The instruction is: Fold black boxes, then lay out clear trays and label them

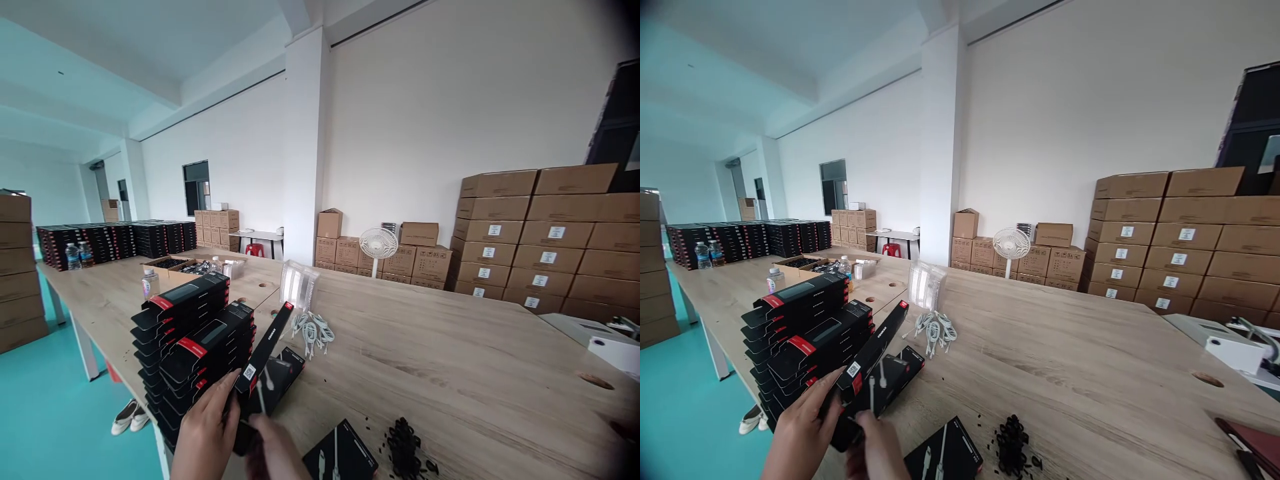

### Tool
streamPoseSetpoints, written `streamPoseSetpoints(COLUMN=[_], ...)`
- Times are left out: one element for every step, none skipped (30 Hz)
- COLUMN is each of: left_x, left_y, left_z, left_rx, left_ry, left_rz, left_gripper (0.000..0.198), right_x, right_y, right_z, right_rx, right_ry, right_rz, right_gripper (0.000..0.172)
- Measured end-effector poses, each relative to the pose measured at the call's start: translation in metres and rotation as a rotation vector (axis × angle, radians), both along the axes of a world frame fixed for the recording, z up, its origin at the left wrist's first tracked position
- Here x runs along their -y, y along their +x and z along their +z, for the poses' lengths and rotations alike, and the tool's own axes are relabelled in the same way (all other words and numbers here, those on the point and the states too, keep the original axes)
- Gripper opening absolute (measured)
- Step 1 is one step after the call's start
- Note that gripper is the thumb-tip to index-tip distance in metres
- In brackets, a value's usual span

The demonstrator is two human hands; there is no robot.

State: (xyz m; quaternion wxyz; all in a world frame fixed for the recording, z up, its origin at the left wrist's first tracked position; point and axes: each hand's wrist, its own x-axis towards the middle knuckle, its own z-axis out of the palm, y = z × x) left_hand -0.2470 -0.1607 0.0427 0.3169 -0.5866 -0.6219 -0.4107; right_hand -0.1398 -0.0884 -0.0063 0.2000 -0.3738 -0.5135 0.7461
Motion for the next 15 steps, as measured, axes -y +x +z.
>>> streamPoseSetpoints(left_x=[0.002,0.004,0.005,0.005,0.004,0.002,0.0,-0.003,-0.005,-0.008,-0.01,-0.011,-0.012,-0.013,-0.014], left_y=[-0.001,-0.001,-0.001,0.001,0.004,0.009,0.016,0.023,0.03,0.038,0.045,0.05,0.055,0.059,0.062], left_z=[-0.004,-0.008,-0.014,-0.021,-0.029,-0.038,-0.047,-0.056,-0.065,-0.072,-0.078,-0.083,-0.087,-0.09,-0.093], left_rx=[-0.023,-0.044,-0.059,-0.07,-0.066,-0.039,0.012,0.088,0.181,0.278,0.381,0.483,0.586,0.682,0.766], left_ry=[0.023,0.034,0.033,0.021,0.003,-0.015,-0.028,-0.031,-0.025,-0.014,-0.006,-0.004,-0.007,-0.014,-0.022], left_rz=[0.008,0.013,0.009,-0.011,-0.041,-0.078,-0.117,-0.152,-0.186,-0.222,-0.259,-0.296,-0.332,-0.371,-0.415], left_gripper=[0.032,0.033,0.035,0.038,0.04,0.042,0.042,0.04,0.038,0.036,0.034,0.032,0.029,0.028,0.028], right_x=[-0.005,-0.011,-0.015,-0.019,-0.021,-0.022,-0.021,-0.019,-0.017,-0.014,-0.011,-0.008,-0.006,-0.003,-0.001], right_y=[0.016,0.033,0.049,0.063,0.074,0.082,0.087,0.089,0.089,0.087,0.083,0.08,0.076,0.072,0.069], right_z=[0.003,0.006,0.012,0.018,0.025,0.032,0.039,0.044,0.049,0.052,0.053,0.052,0.049,0.046,0.041], right_rx=[0.037,0.073,0.11,0.143,0.172,0.201,0.226,0.246,0.256,0.253,0.233,0.198,0.151,0.103,0.066], right_ry=[-0.013,0.004,0.048,0.123,0.226,0.344,0.469,0.583,0.68,0.754,0.806,0.841,0.862,0.873,0.877], right_rz=[-0.051,-0.097,-0.126,-0.143,-0.156,-0.169,-0.188,-0.214,-0.238,-0.256,-0.267,-0.277,-0.291,-0.311,-0.34], right_gripper=[0.049,0.046,0.043,0.04,0.036,0.033,0.03,0.028,0.026,0.026,0.026,0.028,0.03,0.033,0.037])
